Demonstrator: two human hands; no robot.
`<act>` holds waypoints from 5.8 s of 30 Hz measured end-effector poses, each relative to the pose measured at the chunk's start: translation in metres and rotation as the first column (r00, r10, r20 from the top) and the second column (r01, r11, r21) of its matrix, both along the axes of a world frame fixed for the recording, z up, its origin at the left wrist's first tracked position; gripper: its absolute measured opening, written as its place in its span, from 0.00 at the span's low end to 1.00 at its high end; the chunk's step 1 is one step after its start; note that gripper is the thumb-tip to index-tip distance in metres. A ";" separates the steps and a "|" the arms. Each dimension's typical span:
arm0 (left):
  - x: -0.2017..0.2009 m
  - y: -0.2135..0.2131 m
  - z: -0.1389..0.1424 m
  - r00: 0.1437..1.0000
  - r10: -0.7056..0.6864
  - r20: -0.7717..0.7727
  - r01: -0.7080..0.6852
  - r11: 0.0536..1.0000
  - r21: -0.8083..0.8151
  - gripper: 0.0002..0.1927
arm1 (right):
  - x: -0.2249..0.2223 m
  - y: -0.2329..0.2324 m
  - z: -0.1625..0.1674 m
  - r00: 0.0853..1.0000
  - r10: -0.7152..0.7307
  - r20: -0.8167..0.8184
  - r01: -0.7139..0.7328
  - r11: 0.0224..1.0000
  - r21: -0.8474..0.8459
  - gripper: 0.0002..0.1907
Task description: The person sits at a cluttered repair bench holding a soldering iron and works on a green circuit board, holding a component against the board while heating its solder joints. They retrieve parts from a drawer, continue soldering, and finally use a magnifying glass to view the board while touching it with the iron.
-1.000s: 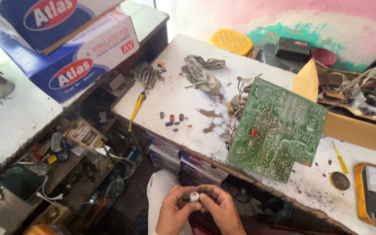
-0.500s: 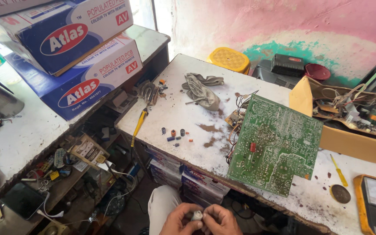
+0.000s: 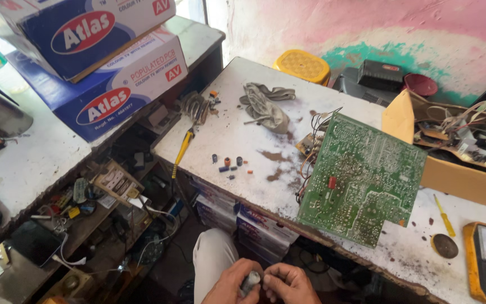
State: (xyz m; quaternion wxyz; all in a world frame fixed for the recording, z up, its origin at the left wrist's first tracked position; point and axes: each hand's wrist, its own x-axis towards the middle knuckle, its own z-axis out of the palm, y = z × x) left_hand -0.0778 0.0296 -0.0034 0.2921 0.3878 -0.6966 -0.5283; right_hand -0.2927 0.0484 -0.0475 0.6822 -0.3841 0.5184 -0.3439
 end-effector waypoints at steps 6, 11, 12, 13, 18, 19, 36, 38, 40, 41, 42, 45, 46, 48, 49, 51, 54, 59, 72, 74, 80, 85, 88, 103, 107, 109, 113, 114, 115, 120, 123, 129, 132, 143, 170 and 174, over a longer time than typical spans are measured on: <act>-0.013 0.015 -0.009 0.945 0.320 0.075 -0.327 0.891 0.316 0.10 | 0.019 0.009 0.010 0.834 -0.331 -0.441 -0.156 0.625 -0.765 0.03; -0.011 0.017 -0.043 0.941 0.300 -0.158 -0.291 0.953 0.080 0.08 | 0.021 0.008 0.008 0.838 -0.193 -0.511 -0.191 0.773 -0.605 0.02; -0.008 0.018 -0.050 0.946 0.293 -0.135 -0.268 0.947 0.180 0.08 | 0.021 0.008 0.005 0.855 -0.157 -0.494 -0.180 0.804 -0.567 0.02; -0.006 0.015 -0.058 0.953 0.282 -0.115 -0.242 0.930 0.275 0.07 | 0.021 0.007 0.001 0.872 -0.125 -0.474 -0.169 0.832 -0.529 0.03; 0.001 0.008 -0.086 0.870 0.341 -0.356 -0.095 0.825 0.558 0.10 | 0.018 -0.006 -0.026 0.955 -0.027 -0.295 -0.079 0.936 -0.344 0.07; 0.002 0.006 -0.090 0.814 0.394 -0.426 -0.042 0.771 0.635 0.11 | 0.016 -0.011 -0.032 0.977 -0.013 -0.213 -0.048 0.960 -0.277 0.09; 0.027 0.001 -0.094 0.585 0.604 -0.541 0.014 0.659 0.752 0.10 | 0.022 -0.139 -0.049 0.338 -0.323 -0.884 -0.161 0.906 -0.392 0.28; 0.031 0.007 -0.091 0.617 0.604 -0.505 -0.011 0.648 0.762 0.09 | 0.029 -0.138 -0.046 0.152 -0.351 -0.924 -0.262 0.887 -0.380 0.31; 0.036 0.015 -0.089 0.656 0.592 -0.467 -0.040 0.646 0.763 0.08 | 0.034 -0.134 -0.043 0.099 -0.354 -0.930 -0.259 0.893 -0.367 0.30; 0.038 0.019 -0.088 0.661 0.585 -0.470 -0.046 0.656 0.753 0.07 | 0.036 -0.130 -0.042 0.142 -0.335 -0.931 -0.209 0.909 -0.359 0.28; 0.040 0.023 -0.087 0.668 0.579 -0.468 -0.052 0.664 0.746 0.06 | 0.039 -0.126 -0.041 0.188 -0.315 -0.930 -0.157 0.925 -0.345 0.26; 0.042 0.031 -0.086 0.688 0.579 -0.437 -0.059 0.645 0.762 0.03 | 0.045 -0.104 -0.039 0.322 -0.487 -0.812 -0.250 0.783 -0.569 0.27; 0.042 0.031 -0.087 0.692 0.583 -0.426 -0.061 0.635 0.770 0.02 | 0.049 -0.096 -0.039 0.319 -0.518 -0.794 -0.211 0.778 -0.592 0.24; 0.040 0.029 -0.091 0.712 0.583 -0.391 -0.099 0.635 0.766 0.01 | 0.058 -0.075 -0.046 0.308 -0.558 -0.770 -0.130 0.777 -0.616 0.17; 0.037 0.027 -0.094 0.722 0.584 -0.370 -0.120 0.633 0.765 0.01 | 0.060 -0.066 -0.051 0.332 -0.571 -0.751 -0.124 0.763 -0.635 0.17; 0.030 0.023 -0.100 0.703 0.622 -0.345 -0.113 0.577 0.809 0.03 | 0.063 -0.048 -0.060 0.380 -0.588 -0.714 -0.105 0.739 -0.665 0.16; 0.014 0.021 -0.110 0.723 0.622 -0.301 -0.130 0.550 0.825 0.04 | 0.060 -0.029 -0.071 0.384 -0.559 -0.735 -0.120 0.759 -0.639 0.14; -0.005 0.018 -0.119 0.721 0.633 -0.282 -0.140 0.532 0.835 0.05 | 0.044 -0.025 -0.073 0.407 -0.442 -0.800 -0.175 0.822 -0.543 0.20; 0.003 0.017 -0.101 0.765 0.561 -0.317 -0.191 0.667 0.720 0.02 | 0.056 -0.132 -0.030 0.248 -0.326 -0.912 -0.299 0.870 -0.392 0.24; 0.010 0.017 -0.094 0.761 0.549 -0.346 -0.196 0.703 0.684 0.02 | 0.068 -0.150 -0.021 0.094 -0.322 -0.942 -0.359 0.872 -0.334 0.30; 0.029 0.009 -0.086 0.611 0.625 -0.487 -0.196 0.715 0.672 0.03 | 0.079 -0.176 -0.011 0.214 -0.272 -0.938 -0.193 0.930 -0.314 0.28; 0.036 -0.004 -0.095 0.584 0.591 -0.556 -0.086 0.726 0.682 0.10 | 0.041 -0.167 -0.028 0.797 -0.595 -0.108 0.586 0.804 -0.100 0.17; 0.030 -0.012 -0.102 0.555 0.570 -0.606 -0.057 0.753 0.655 0.17 | 0.014 -0.138 -0.049 0.676 -0.687 0.267 0.659 0.726 0.198 0.10; -0.009 -0.018 -0.103 0.585 0.499 -0.639 0.039 0.770 0.637 0.18 | 0.003 0.011 -0.054 0.860 -0.299 -0.413 0.096 0.891 -0.445 0.23; -0.017 -0.017 -0.097 0.594 0.501 -0.629 0.070 0.747 0.662 0.18 | -0.005 0.025 -0.057 0.953 -0.157 -0.258 0.046 0.919 -0.391 0.33; -0.019 -0.016 -0.093 0.592 0.496 -0.636 0.080 0.749 0.658 0.19 | -0.008 0.027 -0.060 0.985 -0.119 0.127 0.141 0.973 -0.180 0.36; -0.021 -0.015 -0.088 0.597 0.486 -0.638 0.066 0.763 0.643 0.19 | -0.007 0.031 -0.064 0.683 -0.160 0.712 0.204 0.979 0.024 0.30; -0.021 -0.015 -0.087 0.604 0.478 -0.637 0.055 0.773 0.632 0.19 | -0.007 0.031 -0.064 0.599 -0.168 0.783 0.210 0.976 0.049 0.28; -0.022 -0.014 -0.086 0.612 0.469 -0.637 0.045 0.783 0.620 0.19 | -0.006 0.032 -0.063 0.656 -0.174 0.734 0.204 0.978 0.049 0.25; -0.024 -0.014 -0.082 0.623 0.462 -0.631 0.044 0.785 0.618 0.19 | 0.004 0.021 -0.055 0.906 -0.205 0.369 0.188 0.979 0.082 0.23; -0.021 -0.014 -0.079 0.638 0.450 -0.625 0.032 0.795 0.605 0.17 | 0.007 0.019 -0.044 0.915 -0.158 0.370 0.136 0.987 0.084 0.20; -0.019 -0.013 -0.076 0.659 0.429 -0.617 0.021 0.810 0.586 0.16 | 0.017 0.016 -0.025 0.990 -0.103 0.101 0.120 0.978 -0.173 0.16; -0.024 -0.012 -0.076 0.670 0.414 -0.616 0.015 0.823 0.568 0.15 | 0.026 0.018 -0.016 0.897 -0.162 -0.411 0.008 0.936 -0.352 0.15; -0.027 -0.008 -0.078 0.650 0.430 -0.627 0.032 0.809 0.587 0.13 | 0.039 0.014 -0.004 0.924 -0.243 -0.294 0.093 0.891 -0.444 0.21; 0.001 0.000 -0.085 0.621 0.526 -0.581 -0.019 0.751 0.660 0.14 | 0.067 0.011 -0.006 0.892 -0.207 -0.403 0.013 0.901 -0.434 0.19; 0.005 0.000 -0.086 0.622 0.523 -0.582 -0.016 0.752 0.659 0.14 | 0.072 0.009 -0.004 0.890 -0.194 -0.413 0.015 0.917 -0.398 0.19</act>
